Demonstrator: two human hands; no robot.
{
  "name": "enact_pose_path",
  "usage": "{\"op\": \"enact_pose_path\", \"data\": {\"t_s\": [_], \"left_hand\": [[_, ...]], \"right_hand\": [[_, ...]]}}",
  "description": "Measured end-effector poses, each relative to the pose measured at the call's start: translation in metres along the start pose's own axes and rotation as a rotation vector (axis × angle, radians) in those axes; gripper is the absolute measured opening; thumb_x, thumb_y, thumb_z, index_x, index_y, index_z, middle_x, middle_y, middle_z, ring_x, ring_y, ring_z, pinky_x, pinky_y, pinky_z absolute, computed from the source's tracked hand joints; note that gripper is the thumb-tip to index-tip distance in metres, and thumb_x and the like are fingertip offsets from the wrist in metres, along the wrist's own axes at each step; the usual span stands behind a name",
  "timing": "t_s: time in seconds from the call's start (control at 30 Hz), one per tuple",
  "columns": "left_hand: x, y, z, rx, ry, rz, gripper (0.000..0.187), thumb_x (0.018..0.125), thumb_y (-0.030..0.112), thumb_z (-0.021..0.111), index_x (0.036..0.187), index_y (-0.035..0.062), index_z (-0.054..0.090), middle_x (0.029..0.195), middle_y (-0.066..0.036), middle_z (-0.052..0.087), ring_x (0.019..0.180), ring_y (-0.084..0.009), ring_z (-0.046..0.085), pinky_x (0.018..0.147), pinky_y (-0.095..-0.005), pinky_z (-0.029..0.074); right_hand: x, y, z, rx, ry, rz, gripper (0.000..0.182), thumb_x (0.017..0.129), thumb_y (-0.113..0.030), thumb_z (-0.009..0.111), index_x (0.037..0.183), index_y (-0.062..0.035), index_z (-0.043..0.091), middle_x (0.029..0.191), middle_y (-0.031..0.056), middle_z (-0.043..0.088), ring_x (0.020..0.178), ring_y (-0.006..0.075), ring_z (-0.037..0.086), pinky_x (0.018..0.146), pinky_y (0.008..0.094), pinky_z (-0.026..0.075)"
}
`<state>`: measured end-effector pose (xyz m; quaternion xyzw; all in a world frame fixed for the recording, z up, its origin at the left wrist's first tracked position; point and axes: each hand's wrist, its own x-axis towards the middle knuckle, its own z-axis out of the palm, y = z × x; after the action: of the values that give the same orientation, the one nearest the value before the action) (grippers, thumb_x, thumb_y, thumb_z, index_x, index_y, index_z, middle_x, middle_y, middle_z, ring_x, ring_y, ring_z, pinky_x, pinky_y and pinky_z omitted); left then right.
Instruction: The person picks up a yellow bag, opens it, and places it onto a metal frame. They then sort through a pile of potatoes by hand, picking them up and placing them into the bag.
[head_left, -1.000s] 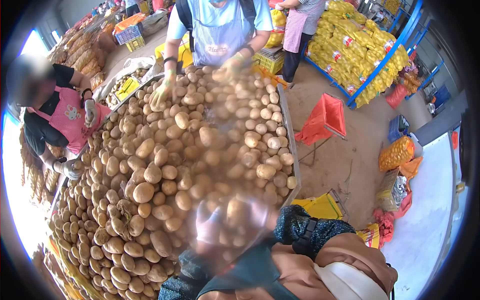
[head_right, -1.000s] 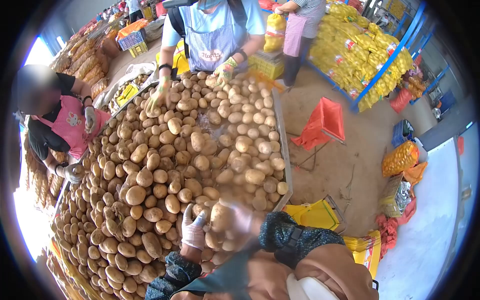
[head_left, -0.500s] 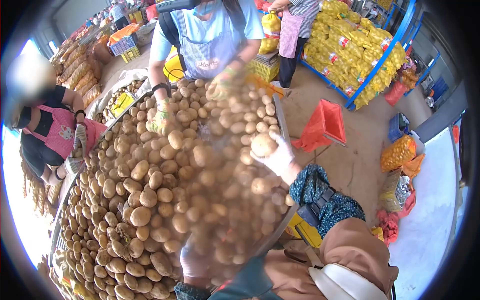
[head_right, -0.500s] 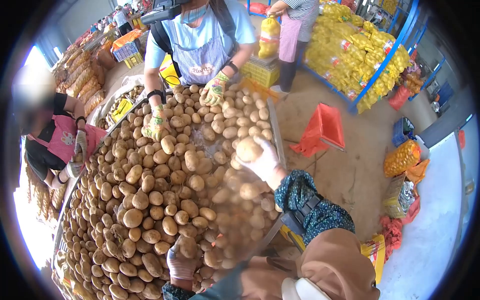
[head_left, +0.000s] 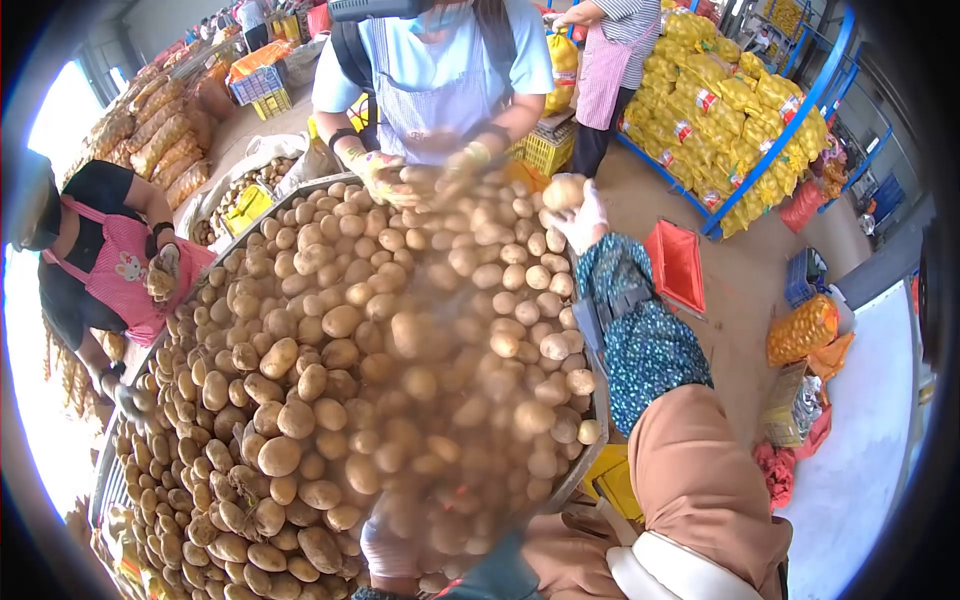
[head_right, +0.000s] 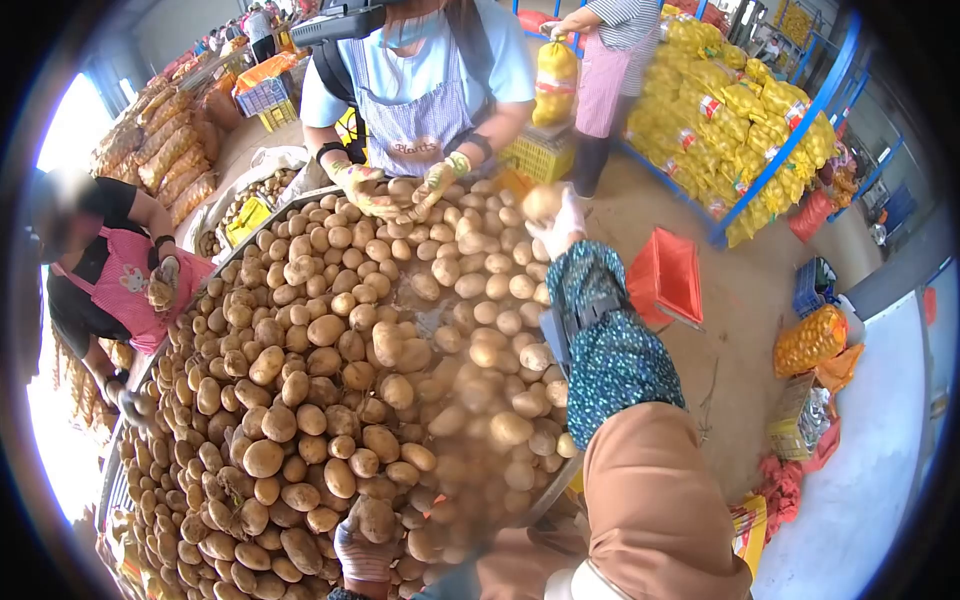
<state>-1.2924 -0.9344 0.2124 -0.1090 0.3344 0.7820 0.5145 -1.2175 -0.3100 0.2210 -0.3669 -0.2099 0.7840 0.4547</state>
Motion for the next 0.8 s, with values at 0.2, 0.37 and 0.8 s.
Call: {"op": "enact_pose_path", "data": {"t_s": [0.2, 0.37, 0.8], "left_hand": [[0.0, -0.003, -0.026, -0.03, -0.041, -0.009, 0.062, 0.084, 0.039, 0.06, 0.137, 0.0092, 0.049, 0.133, -0.015, 0.054, 0.117, -0.0335, 0.053, 0.1, -0.0494, 0.045], [-0.004, -0.004, -0.016, 0.001, 0.023, -0.003, 0.068, 0.085, 0.04, 0.061, 0.142, 0.008, 0.043, 0.132, -0.015, 0.053, 0.115, -0.0322, 0.054, 0.097, -0.0472, 0.048], [-0.038, 0.012, 0.057, 0.335, -0.049, 0.007, 0.067, 0.099, 0.043, 0.058, 0.149, 0.0017, 0.037, 0.138, -0.009, 0.052, 0.122, -0.0206, 0.052, 0.104, -0.035, 0.043]], "right_hand": [[0.005, 0.039, -0.012, -0.13, -0.05, 0.032, 0.057, 0.098, -0.05, 0.054, 0.132, -0.0055, 0.047, 0.129, 0.0162, 0.052, 0.106, 0.0342, 0.058, 0.091, 0.0517, 0.053], [-0.171, 0.109, 0.02, -0.442, -0.263, 0.344, 0.017, 0.099, -0.024, 0.06, 0.106, -0.0084, 0.063, 0.089, 0.0043, 0.067, 0.071, 0.0171, 0.065, 0.061, 0.0298, 0.054], [-0.399, 0.2, -0.014, -0.886, -0.867, 0.542, 0.057, 0.091, -0.017, 0.073, 0.14, -0.0046, 0.047, 0.124, 0.0077, 0.06, 0.116, 0.0181, 0.056, 0.098, 0.0305, 0.048]]}}
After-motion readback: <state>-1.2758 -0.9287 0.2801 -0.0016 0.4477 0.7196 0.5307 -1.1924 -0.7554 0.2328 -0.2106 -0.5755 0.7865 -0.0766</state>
